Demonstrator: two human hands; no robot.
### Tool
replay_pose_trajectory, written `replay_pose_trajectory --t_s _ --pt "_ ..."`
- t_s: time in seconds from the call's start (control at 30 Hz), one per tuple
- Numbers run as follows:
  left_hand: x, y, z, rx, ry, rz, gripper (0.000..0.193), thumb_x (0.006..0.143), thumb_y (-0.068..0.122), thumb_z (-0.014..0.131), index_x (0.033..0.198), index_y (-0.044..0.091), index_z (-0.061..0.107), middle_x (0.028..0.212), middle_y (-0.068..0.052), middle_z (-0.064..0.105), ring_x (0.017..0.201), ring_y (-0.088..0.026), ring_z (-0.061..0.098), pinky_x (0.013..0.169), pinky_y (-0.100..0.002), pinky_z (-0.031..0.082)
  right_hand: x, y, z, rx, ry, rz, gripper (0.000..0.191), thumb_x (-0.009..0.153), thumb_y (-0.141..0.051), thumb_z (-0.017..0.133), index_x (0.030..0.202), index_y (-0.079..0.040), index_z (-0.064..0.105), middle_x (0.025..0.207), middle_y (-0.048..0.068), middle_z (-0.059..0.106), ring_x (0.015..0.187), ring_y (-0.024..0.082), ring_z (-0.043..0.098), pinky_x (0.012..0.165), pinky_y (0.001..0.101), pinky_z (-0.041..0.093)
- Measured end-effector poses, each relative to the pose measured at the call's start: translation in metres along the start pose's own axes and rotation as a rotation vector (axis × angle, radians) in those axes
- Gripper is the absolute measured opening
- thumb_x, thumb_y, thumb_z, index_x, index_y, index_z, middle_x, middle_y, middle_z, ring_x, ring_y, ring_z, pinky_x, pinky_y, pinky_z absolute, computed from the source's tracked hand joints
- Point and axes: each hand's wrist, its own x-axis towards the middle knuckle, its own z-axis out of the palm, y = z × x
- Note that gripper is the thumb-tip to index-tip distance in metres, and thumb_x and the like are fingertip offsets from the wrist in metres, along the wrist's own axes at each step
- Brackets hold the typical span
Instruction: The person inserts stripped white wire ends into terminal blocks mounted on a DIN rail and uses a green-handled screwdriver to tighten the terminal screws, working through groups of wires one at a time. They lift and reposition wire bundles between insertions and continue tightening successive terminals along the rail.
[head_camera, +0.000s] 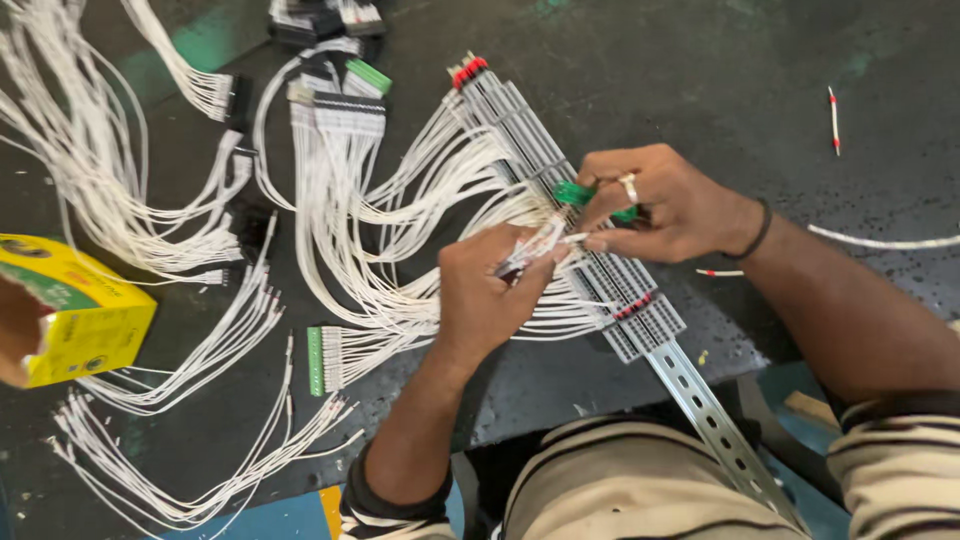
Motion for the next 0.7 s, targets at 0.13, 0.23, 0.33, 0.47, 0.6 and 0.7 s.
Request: replay_pose_trajectory --t_s 0.13,0.23,0.33,0.47,0.6,0.7 --pt "-0.010 0.002 0.003 0.026 -0.074 0.099 0.017 0.083 0.013 0.080 0.094 0.004 0.070 0.079 -0.010 0.070 0.062 -0.022 0.066 0.057 -0.034 0.051 -0.003 -0.006 -0.004 0.040 -0.042 -0.052 0.022 0.086 -0.014 0.081 0.105 -0.004 0.074 0.098 0.012 0.063 0.071 0.016 0.061 0.060 0.0319 0.045" --pt "-0.016 0.004 0.006 0.099 -0.223 0.189 0.025 0.079 0.015 0.080 0.101 0.007 0.071 0.085 -0.010 0.072 0.073 -0.027 0.072 0.065 -0.038 0.057 -0.006 -0.011 -0.002 0.222 0.108 0.039 0.026 0.098 -0.012 0.067 0.123 -0.007 0.068 0.117 0.015 0.064 0.080 0.014 0.067 0.067 0.0276 0.055" --pt "-0.020 0.008 0.007 0.260 -0.337 0.146 0.023 0.075 0.018 0.083 0.093 0.009 0.072 0.077 -0.010 0.070 0.068 -0.030 0.069 0.060 -0.043 0.054 -0.008 -0.015 0.003 0.164 0.159 0.044 0.038 0.104 -0.008 0.066 0.142 -0.010 0.060 0.124 0.015 0.069 0.089 0.013 0.075 0.076 0.0264 0.060" --pt "-0.021 0.010 0.004 0.297 -0.397 0.133 0.025 0.071 0.020 0.083 0.088 0.009 0.069 0.074 -0.009 0.068 0.066 -0.030 0.069 0.060 -0.043 0.054 -0.008 -0.019 0.008 0.041 0.143 0.042 0.068 0.093 -0.011 0.079 0.152 -0.006 0.045 0.105 0.008 0.075 0.086 0.014 0.075 0.073 0.0278 0.061" --pt "-0.018 0.006 0.004 0.294 -0.370 0.151 0.023 0.072 0.020 0.083 0.083 0.009 0.066 0.075 -0.009 0.068 0.067 -0.031 0.068 0.059 -0.044 0.053 -0.008 -0.020 0.008 0.007 0.095 -0.029 0.057 0.092 -0.008 0.079 0.144 -0.009 0.054 0.099 0.008 0.073 0.079 0.018 0.073 0.069 0.0289 0.060" --pt "-0.017 0.003 0.007 0.294 -0.353 0.131 0.023 0.070 0.019 0.081 0.082 0.008 0.065 0.074 -0.009 0.067 0.066 -0.031 0.068 0.058 -0.044 0.053 -0.008 -0.019 0.006 -0.042 0.087 -0.109 0.055 0.091 -0.008 0.080 0.141 -0.009 0.056 0.100 0.010 0.072 0.081 0.022 0.074 0.069 0.0314 0.058"
